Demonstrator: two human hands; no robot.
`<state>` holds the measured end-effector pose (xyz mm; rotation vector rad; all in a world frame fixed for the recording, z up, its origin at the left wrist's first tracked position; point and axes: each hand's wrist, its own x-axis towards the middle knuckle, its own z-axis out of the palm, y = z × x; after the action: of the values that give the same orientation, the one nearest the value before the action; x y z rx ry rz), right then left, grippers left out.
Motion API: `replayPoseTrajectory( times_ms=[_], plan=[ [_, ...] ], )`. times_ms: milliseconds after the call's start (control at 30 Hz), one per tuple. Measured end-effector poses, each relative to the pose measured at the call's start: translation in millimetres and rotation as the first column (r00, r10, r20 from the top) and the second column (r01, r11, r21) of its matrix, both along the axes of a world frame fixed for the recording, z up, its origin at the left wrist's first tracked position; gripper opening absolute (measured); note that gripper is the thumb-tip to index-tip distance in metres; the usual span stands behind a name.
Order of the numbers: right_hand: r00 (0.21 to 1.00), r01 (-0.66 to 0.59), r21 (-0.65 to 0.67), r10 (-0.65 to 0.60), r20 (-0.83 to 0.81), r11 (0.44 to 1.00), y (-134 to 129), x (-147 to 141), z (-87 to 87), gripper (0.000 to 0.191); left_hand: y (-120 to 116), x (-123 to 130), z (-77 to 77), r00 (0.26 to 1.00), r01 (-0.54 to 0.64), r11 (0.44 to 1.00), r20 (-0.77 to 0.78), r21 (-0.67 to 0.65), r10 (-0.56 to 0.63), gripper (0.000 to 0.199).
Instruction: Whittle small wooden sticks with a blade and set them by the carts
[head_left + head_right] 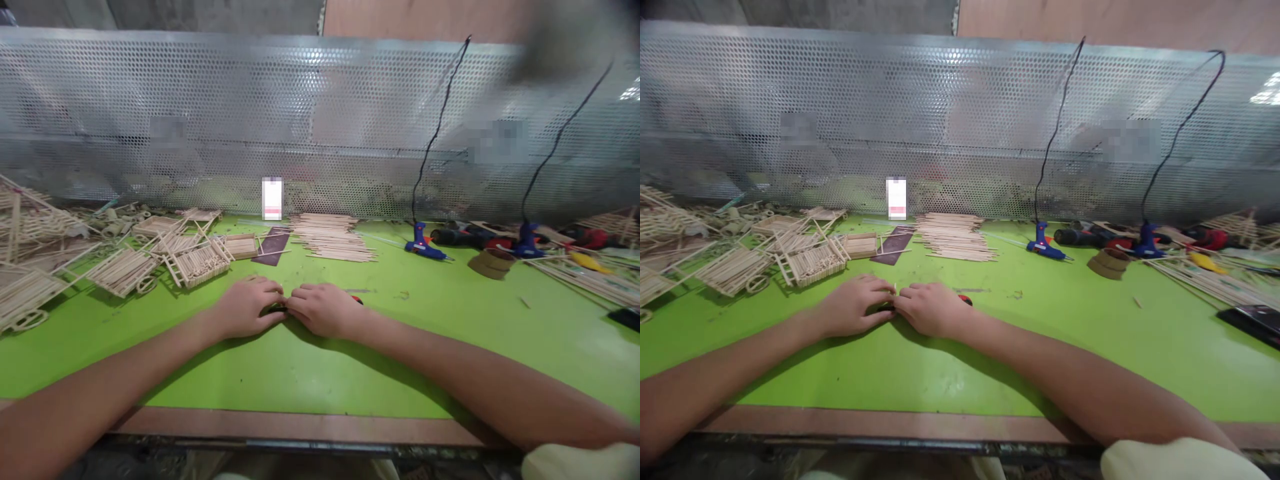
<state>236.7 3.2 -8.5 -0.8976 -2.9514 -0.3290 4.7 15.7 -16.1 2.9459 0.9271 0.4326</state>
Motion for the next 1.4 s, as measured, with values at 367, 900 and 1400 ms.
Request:
replayPoseTrajectory(
  times_ms=[367, 900, 1400],
  plan=[
    [1.000, 0.001, 0.006, -0.001, -0.009, 1.000, -0.3, 0.0, -0.8, 0.020, -2.7, 1.2, 1.3, 0.999, -0.034, 0.999, 0.016, -0.037, 0.035, 0.023],
    [1.000, -0.002, 0.017, 0.002, 0.014, 1.000, 1.8, 8.2, 2.1, 0.023, -1.4, -0.6, -1.6, 0.996, -0.017, 0.996, 0.085, -0.084, 0.024, 0.027],
    [1.000, -0.009, -0.002, 0.009, 0.007, 1.000, 2.3, 8.0, 3.7, 0.015, -1.1, -3.4, -1.4, 0.993, 0.080, 0.978, -0.103, 0.192, -0.061, 0.026]
  ],
)
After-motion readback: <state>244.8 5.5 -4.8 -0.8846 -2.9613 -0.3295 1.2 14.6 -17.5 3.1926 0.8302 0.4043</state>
